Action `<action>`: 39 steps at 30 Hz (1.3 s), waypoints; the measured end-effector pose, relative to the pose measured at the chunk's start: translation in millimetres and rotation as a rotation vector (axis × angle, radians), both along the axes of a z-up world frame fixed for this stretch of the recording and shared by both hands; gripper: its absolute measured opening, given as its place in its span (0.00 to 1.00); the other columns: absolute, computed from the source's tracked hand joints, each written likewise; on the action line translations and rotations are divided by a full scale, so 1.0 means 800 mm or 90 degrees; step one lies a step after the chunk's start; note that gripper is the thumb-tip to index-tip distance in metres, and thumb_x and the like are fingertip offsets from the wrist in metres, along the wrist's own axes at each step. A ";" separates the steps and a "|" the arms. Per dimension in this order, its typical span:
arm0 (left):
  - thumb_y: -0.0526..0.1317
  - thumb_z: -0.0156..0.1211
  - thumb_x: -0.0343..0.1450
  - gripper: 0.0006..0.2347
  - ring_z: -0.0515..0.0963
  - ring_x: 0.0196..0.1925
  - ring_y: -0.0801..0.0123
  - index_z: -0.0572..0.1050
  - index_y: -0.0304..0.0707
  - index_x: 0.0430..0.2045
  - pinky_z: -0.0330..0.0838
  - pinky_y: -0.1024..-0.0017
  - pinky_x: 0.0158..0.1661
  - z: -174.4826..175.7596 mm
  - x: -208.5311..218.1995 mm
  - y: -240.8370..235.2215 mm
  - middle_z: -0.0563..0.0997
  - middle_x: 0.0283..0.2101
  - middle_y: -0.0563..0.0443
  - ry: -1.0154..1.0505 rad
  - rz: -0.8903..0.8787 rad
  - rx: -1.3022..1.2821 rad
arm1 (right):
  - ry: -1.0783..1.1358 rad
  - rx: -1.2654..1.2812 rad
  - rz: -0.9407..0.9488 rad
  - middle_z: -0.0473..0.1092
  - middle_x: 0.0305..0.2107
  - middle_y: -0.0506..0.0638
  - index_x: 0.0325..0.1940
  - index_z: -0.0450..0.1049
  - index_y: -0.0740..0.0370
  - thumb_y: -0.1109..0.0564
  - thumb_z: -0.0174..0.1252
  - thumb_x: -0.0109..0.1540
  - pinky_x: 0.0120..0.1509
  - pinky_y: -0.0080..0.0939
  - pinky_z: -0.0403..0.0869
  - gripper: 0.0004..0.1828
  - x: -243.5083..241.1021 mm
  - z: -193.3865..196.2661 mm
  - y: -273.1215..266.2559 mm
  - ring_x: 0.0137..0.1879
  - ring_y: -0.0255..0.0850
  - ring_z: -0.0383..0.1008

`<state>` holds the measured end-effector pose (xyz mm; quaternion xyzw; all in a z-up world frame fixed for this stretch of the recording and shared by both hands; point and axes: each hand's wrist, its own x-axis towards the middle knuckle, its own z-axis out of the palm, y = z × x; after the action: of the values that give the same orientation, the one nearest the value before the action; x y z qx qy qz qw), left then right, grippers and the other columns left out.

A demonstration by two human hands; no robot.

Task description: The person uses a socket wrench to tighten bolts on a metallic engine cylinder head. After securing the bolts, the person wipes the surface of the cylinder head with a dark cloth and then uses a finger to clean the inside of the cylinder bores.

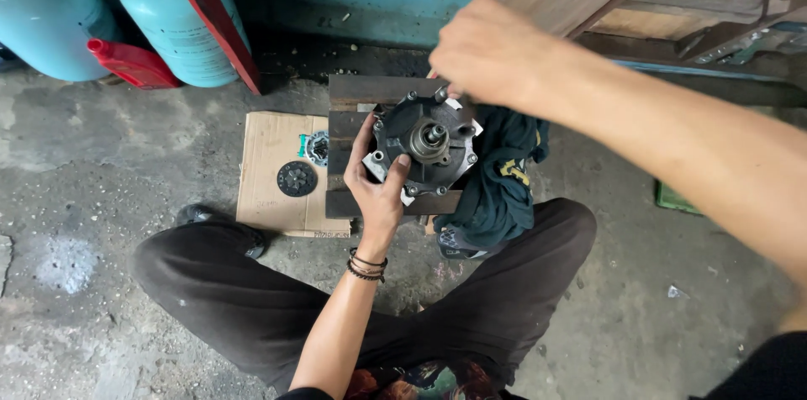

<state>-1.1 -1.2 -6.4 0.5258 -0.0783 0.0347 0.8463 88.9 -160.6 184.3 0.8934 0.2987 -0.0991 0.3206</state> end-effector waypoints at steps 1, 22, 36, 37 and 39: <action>0.30 0.59 0.65 0.29 0.77 0.59 0.57 0.64 0.26 0.65 0.69 0.67 0.62 0.001 0.000 -0.001 0.76 0.61 0.34 0.001 -0.002 -0.001 | 0.001 -0.001 -0.002 0.79 0.23 0.49 0.27 0.83 0.55 0.43 0.68 0.56 0.40 0.41 0.75 0.14 0.002 -0.002 0.001 0.27 0.42 0.78; 0.32 0.60 0.66 0.27 0.77 0.58 0.56 0.65 0.25 0.63 0.67 0.65 0.62 -0.002 0.004 -0.003 0.76 0.59 0.34 -0.037 0.031 0.046 | 0.077 0.254 -0.381 0.76 0.24 0.55 0.42 0.83 0.58 0.45 0.68 0.62 0.35 0.51 0.73 0.15 -0.009 0.014 -0.026 0.25 0.48 0.75; 0.31 0.60 0.67 0.28 0.76 0.61 0.57 0.64 0.24 0.65 0.67 0.67 0.63 -0.003 0.001 0.003 0.75 0.62 0.35 -0.031 0.007 0.019 | -0.163 -0.037 0.302 0.76 0.30 0.30 0.30 0.80 0.35 0.40 0.58 0.59 0.65 0.40 0.61 0.07 -0.013 0.022 -0.030 0.46 0.33 0.73; 0.31 0.60 0.67 0.28 0.76 0.61 0.57 0.64 0.24 0.65 0.67 0.67 0.63 -0.001 0.002 0.004 0.75 0.62 0.35 -0.026 0.007 0.022 | -0.158 -0.032 0.302 0.76 0.30 0.30 0.30 0.80 0.35 0.40 0.58 0.59 0.65 0.40 0.61 0.07 -0.014 0.026 -0.026 0.46 0.33 0.73; 0.32 0.61 0.67 0.28 0.75 0.62 0.55 0.63 0.24 0.65 0.67 0.65 0.65 0.000 0.002 0.004 0.74 0.62 0.33 -0.038 0.008 0.034 | -0.166 -0.084 0.338 0.76 0.31 0.28 0.28 0.78 0.36 0.42 0.56 0.63 0.67 0.38 0.61 0.10 -0.016 0.032 -0.019 0.47 0.31 0.74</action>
<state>0.6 2.3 -6.2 0.5476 -0.1008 0.0539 0.8289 75.9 -175.9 210.2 0.7665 0.4707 0.0846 0.4286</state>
